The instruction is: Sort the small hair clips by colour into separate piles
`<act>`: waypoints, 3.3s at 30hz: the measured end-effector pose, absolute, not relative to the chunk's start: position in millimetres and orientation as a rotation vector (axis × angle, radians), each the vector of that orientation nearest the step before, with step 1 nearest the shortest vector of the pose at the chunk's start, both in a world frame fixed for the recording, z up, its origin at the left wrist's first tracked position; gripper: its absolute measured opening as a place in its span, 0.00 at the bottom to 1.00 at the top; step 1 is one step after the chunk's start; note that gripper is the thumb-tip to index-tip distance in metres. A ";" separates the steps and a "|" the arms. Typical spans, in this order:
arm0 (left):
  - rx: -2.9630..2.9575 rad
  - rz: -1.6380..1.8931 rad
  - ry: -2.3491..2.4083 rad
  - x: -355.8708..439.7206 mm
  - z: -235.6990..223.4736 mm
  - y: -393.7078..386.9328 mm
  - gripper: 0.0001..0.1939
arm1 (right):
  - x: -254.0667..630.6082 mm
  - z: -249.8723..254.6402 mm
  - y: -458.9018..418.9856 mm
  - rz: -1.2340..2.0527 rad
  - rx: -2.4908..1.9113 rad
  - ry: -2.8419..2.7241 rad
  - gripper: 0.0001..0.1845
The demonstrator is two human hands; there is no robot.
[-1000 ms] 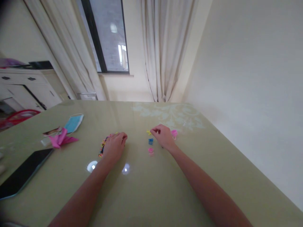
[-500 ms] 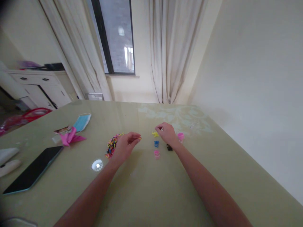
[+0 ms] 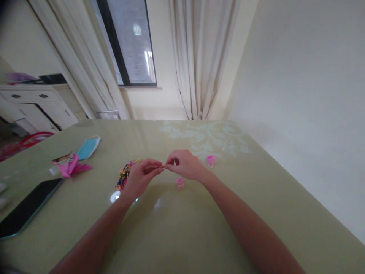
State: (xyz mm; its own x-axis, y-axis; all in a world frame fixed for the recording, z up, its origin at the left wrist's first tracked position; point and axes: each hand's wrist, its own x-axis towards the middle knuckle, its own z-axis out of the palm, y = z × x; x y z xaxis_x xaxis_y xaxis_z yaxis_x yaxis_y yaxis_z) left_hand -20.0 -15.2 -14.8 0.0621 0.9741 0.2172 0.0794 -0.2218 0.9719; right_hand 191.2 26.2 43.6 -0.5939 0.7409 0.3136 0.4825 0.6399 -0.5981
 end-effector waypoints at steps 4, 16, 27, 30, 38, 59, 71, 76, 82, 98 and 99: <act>1.458 1.260 1.084 -17.8 -11.4 -18.7 0.16 | 191.3 42.4 21.9 0.629 -0.947 -2.283 0.01; 2.247 0.757 2.046 -40.9 -11.7 -17.8 0.12 | 211.4 87.4 5.4 0.639 -0.744 -2.090 0.07; 2.243 0.316 2.267 -51.0 -13.8 -14.6 0.13 | 219.7 123.9 -25.7 0.585 -0.652 -2.138 0.11; 2.245 0.330 2.257 -52.1 -13.8 -13.0 0.13 | 220.8 124.1 -24.6 0.596 -0.644 -2.141 0.11; 2.282 0.417 2.180 -56.5 -20.4 -8.3 0.14 | 229.4 63.0 39.3 0.434 -1.003 -2.155 0.05; 1.799 1.232 1.722 -54.4 -12.0 -3.4 0.09 | 219.0 8.8 67.2 0.179 -1.188 -2.317 0.06; 1.231 1.340 1.089 -29.1 -4.1 -12.5 0.21 | 171.0 38.2 10.9 0.456 -0.888 -2.309 0.06; 1.371 1.308 1.130 -31.0 -4.3 -10.4 0.20 | 178.5 51.6 11.7 0.463 -0.886 -2.253 0.06; 2.164 0.782 2.017 -43.9 -11.0 -14.0 0.12 | 204.6 89.0 6.6 0.570 -0.872 -2.118 0.12; 2.301 0.272 2.210 -51.2 -12.1 -11.4 0.14 | 235.8 129.2 -20.6 0.458 -0.993 -2.236 0.10; 2.311 0.275 2.206 -50.9 -11.7 -12.1 0.14 | 238.2 127.8 -18.1 0.444 -1.034 -2.269 0.10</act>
State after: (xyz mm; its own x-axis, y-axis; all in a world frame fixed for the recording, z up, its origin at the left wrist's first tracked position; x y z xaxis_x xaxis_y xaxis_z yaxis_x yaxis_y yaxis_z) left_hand -50.9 -12.1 -11.7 0.0401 0.9849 0.1682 0.9961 -0.0527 0.0711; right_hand 238.2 -18.1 127.8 -0.5171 0.7660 0.3818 0.5658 0.6406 -0.5191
